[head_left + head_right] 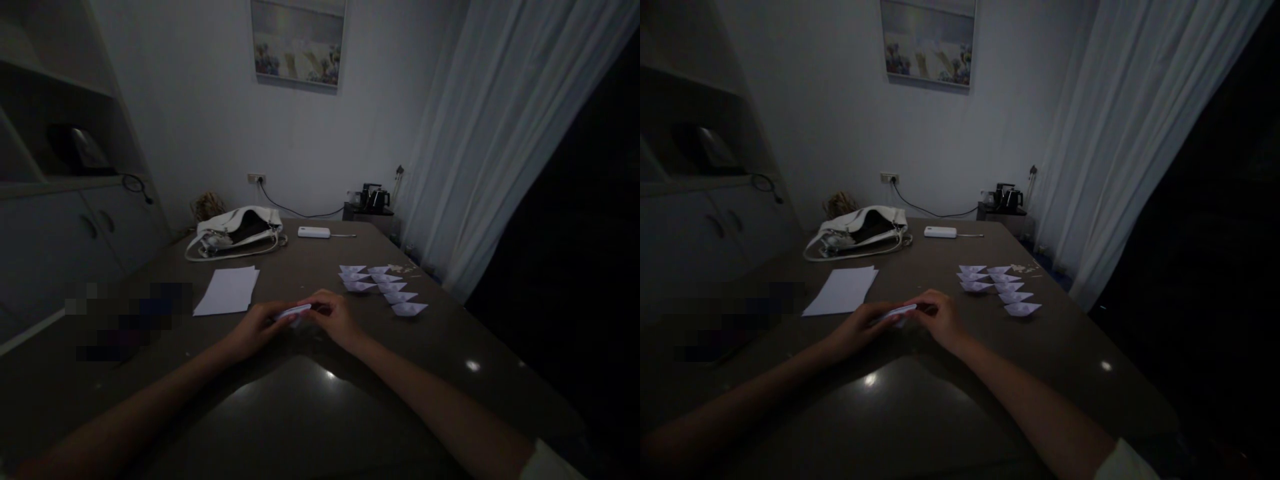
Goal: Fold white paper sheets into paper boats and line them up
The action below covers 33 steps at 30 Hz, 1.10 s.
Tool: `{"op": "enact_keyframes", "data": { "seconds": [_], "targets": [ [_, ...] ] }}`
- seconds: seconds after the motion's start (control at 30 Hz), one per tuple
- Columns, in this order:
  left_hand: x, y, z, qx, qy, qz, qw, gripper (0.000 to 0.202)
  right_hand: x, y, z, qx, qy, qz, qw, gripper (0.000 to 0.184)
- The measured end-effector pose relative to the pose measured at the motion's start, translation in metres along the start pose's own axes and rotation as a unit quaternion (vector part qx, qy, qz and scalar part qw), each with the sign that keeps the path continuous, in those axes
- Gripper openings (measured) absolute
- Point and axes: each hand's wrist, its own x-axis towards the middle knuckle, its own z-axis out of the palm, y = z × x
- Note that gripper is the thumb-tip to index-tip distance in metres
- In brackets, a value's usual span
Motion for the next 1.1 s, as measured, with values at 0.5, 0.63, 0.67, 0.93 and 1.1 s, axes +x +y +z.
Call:
{"op": "enact_keyframes", "data": {
  "seconds": [0.5, 0.63, 0.67, 0.93, 1.1],
  "targets": [
    [0.0002, 0.0032, 0.0038, -0.097, -0.05, -0.075, 0.991, 0.042, 0.0004, -0.006, -0.0001, -0.01, 0.0, -0.016, 1.0, 0.022],
    [0.0001, 0.0001, 0.005, -0.103, -0.066, -0.083, 0.989, 0.043, 0.0005, -0.0062, 0.0004, -0.007, 0.001, -0.008, 1.0, 0.021],
    [-0.0002, 0.0, 0.0053, -0.102, -0.069, -0.084, 0.989, 0.043, 0.0005, -0.006, 0.0006, -0.003, 0.001, -0.004, 1.0, 0.02],
    [-0.0017, 0.0024, 0.0061, -0.086, -0.079, -0.086, 0.989, 0.045, 0.0, -0.006, 0.002, 0.026, -0.002, 0.032, 0.999, 0.021],
    [-0.0011, 0.004, 0.007, -0.087, -0.086, -0.082, 0.989, 0.047, 0.0005, -0.0042, 0.0029, 0.036, -0.006, 0.044, 0.998, 0.023]
  ]
}}
